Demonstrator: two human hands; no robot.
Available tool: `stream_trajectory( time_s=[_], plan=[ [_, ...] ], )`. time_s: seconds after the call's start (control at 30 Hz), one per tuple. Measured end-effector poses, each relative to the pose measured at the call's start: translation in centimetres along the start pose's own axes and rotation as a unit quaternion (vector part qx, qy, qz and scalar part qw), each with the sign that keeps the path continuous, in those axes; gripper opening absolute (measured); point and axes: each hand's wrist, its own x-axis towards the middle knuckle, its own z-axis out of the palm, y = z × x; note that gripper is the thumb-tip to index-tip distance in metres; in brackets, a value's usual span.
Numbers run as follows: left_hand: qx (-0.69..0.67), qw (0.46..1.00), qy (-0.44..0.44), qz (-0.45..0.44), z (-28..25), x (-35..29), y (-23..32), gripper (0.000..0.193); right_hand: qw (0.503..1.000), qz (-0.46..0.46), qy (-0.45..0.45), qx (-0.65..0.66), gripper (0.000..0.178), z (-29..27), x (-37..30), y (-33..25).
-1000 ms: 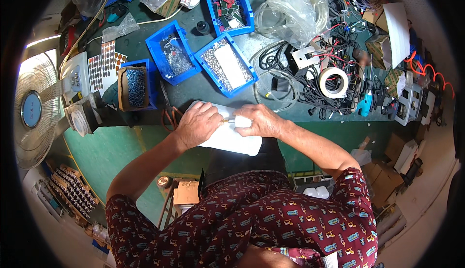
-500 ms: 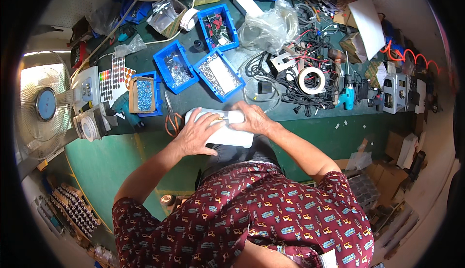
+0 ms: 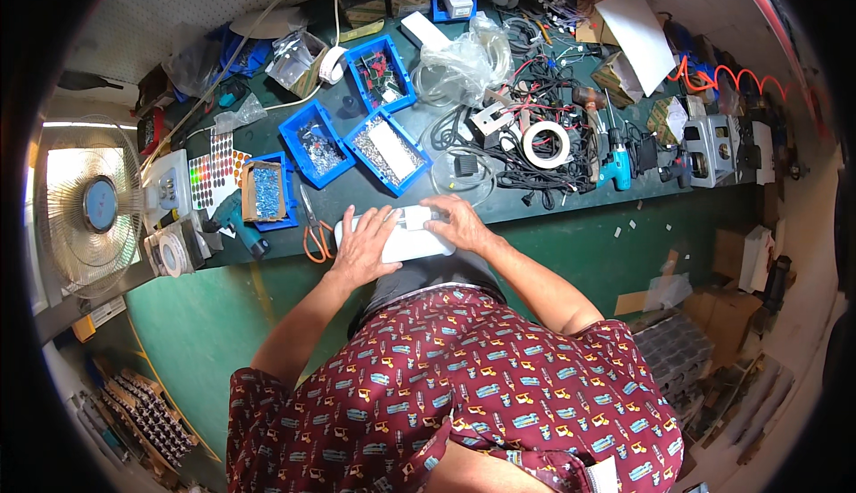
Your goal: The person retrieves a white plastic housing and a small cylindrical component from a box, then uses a marker to label the housing. They apply adhesive tape to secure the component inside the housing, repeatedly adjusting and pressing it into place. The person handles scissors and a roll of tape while working at a cluttered bench.
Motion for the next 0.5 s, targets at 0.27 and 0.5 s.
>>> stream_trajectory(
  time_s=[0.27,0.5],
  plan=[
    [0.011,1.000,0.002,0.027,1.4,0.8,0.4,0.102,0.986,0.069,0.065,0.135,0.035,1.0,-1.2,2.3],
    [0.033,0.999,-0.012,0.028,2.1,0.7,0.3,0.100,0.987,0.035,0.041,0.153,0.025,0.3,-0.8,2.8]
  ],
)
